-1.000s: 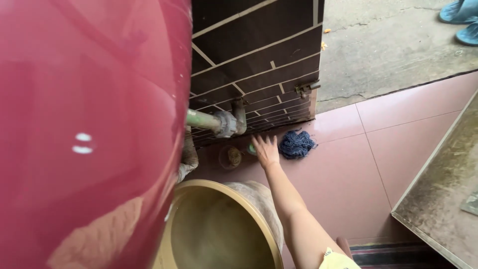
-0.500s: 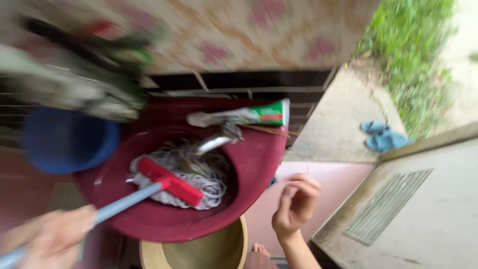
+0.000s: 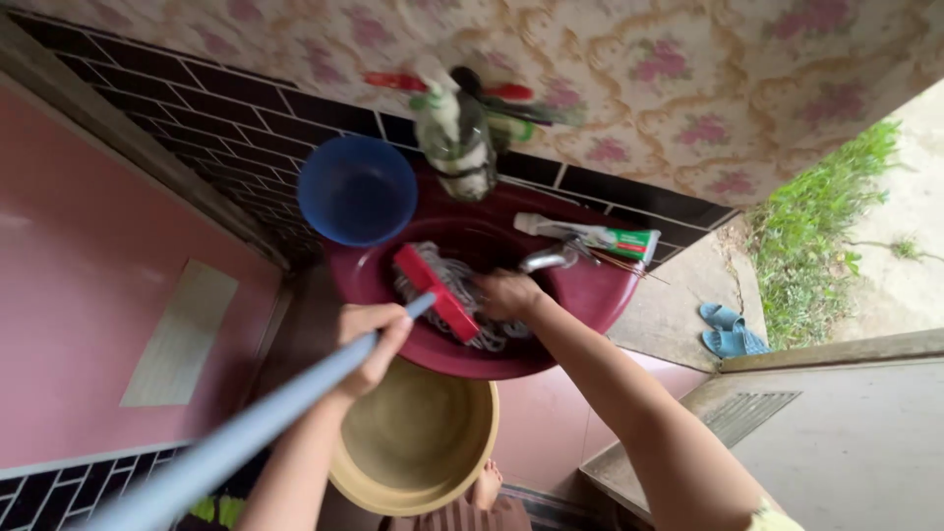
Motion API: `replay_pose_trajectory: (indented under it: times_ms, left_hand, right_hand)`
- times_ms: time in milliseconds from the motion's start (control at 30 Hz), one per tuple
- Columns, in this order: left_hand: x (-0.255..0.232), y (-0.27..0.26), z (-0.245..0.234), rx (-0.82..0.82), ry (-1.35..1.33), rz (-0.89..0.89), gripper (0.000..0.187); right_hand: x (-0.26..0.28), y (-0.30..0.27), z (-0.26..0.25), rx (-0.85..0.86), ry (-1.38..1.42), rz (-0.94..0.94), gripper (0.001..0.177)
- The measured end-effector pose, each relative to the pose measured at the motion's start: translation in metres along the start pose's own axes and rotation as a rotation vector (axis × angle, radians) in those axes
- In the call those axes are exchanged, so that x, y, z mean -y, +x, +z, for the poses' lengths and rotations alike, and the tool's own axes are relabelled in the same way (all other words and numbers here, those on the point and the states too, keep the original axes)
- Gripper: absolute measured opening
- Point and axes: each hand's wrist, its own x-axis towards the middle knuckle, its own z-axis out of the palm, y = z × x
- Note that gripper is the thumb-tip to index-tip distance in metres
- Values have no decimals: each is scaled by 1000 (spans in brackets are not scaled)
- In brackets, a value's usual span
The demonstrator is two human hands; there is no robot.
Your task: Sweeping the floor with a broom and then rinsing a mop in a sink.
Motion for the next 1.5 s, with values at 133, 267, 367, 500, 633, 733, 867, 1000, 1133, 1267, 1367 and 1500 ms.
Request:
replay_pose_trajectory:
  times_ms: [133, 267, 367, 500, 633, 733, 867, 1000, 1133, 1267, 1367, 1500]
  left_hand:
    - [-6, -6, -12, 82, -122, 5, 20]
    - [-1, -11, -12, -33, -315, -22, 37]
    - [2, -23, -6, -114, -590, -96, 30]
    - [7, -27, 3, -190, -600, -158, 31]
    - [-29, -14, 14, -254, -384, -70, 35]
    - [-55, -9, 15, -357, -428, 52, 39]
    - [-65, -29, 8, -456, -522, 133, 50]
    - [-56, -37, -2, -381, -479, 105, 57]
    - [-60, -24, -5, -235, -479, 27, 60]
    - [-97, 3, -1, -302, -461, 93, 57]
    - [-101, -24, 0, -640, -621, 133, 60]
    - [-97, -66, -47, -829, -849, 49, 63]
  right_hand:
    - [49, -41, -38, 149, -321, 270, 56]
    - [58, -63, -49, -137, -390, 266, 79]
    - [23, -58, -5, -665, -193, -104, 127]
    - [20, -24, 9, -285, -51, 178, 75]
    - [31, -20, -10, -60, -116, 309, 60]
    - [10, -24, 6, -222, -64, 273, 67]
    - [16, -47, -21, -666, 412, -143, 99]
    - [-19, -9, 23, -604, 586, -348, 137]
    - [-29, 39, 73, -239, 132, 11, 55]
    - [-12, 19, 43, -380, 194, 188, 57]
    - [-8, 17, 48, -603, 217, 437, 54]
    - [-6, -29, 18, -498, 323, 69, 41]
